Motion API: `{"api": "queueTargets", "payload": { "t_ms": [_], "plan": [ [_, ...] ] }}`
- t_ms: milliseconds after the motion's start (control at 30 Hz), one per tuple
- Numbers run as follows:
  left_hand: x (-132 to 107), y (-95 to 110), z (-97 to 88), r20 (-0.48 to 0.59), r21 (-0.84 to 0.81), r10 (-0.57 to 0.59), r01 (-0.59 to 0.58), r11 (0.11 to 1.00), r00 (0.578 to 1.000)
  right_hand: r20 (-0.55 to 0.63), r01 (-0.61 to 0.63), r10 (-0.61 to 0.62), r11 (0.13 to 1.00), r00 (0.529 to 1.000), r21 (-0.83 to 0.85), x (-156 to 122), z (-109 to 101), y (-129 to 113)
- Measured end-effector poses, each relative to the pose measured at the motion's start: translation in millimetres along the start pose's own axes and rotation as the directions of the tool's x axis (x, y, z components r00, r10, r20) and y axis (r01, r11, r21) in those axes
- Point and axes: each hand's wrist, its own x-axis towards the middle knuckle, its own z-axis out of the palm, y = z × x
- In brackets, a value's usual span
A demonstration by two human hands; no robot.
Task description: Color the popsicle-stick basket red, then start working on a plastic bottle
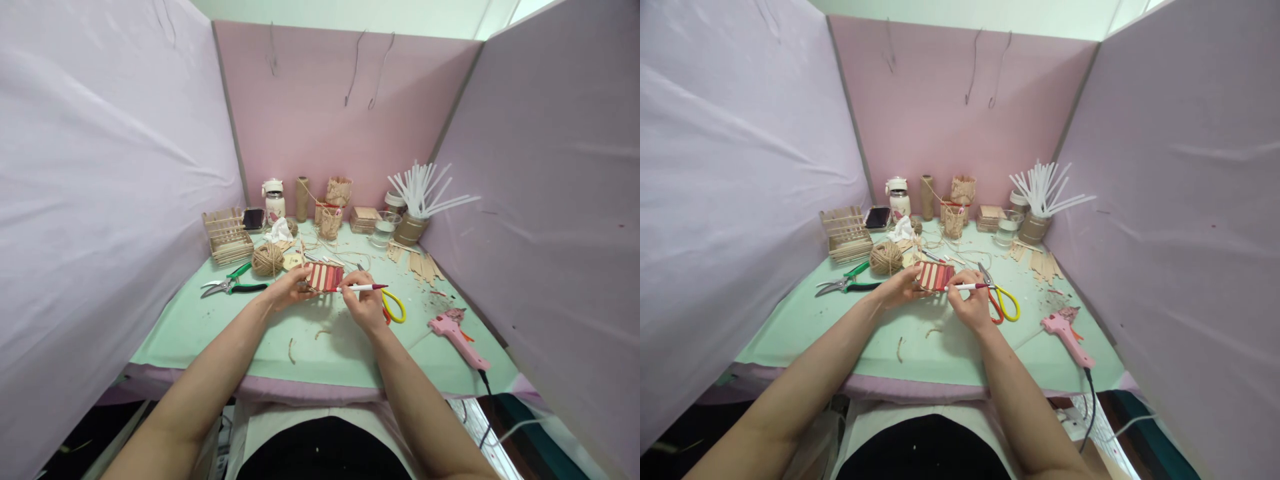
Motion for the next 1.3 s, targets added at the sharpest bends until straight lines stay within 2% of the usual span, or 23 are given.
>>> {"api": "queueTargets", "payload": {
  "t_ms": [333, 567, 833, 1033, 1300],
  "plan": [
    [0.2, -0.2, 0.1, 0.002, 0.003, 0.002, -0.002, 1.000, 1.000, -0.013, 0.035, -0.034, 0.999, 0.999, 0.017, 0.7, -1.1, -2.0],
    [0.5, 0.0, 0.6, -0.011, -0.011, -0.005, 0.005, 1.000, 1.000, -0.012, -0.013, 0.013, 1.000, 1.000, 0.004, -0.4, -1.2, -0.8],
    [-1.5, 0.8, 2.8, -0.009, -0.001, -0.002, 0.002, 1.000, 1.000, -0.052, -0.003, 0.004, 1.000, 0.999, 0.016, 0.0, 1.3, -0.6],
    [0.1, -0.2, 1.2, -0.010, 0.000, -0.001, 0.001, 1.000, 1.000, -0.021, -0.001, 0.001, 1.000, 1.000, 0.005, -0.6, 0.3, 0.2],
    [-0.2, 0.2, 1.4, -0.006, 0.010, -0.006, 0.006, 1.000, 1.000, -0.034, 0.025, -0.024, 1.000, 0.999, 0.014, -0.5, 1.7, 2.1]
  ]
}}
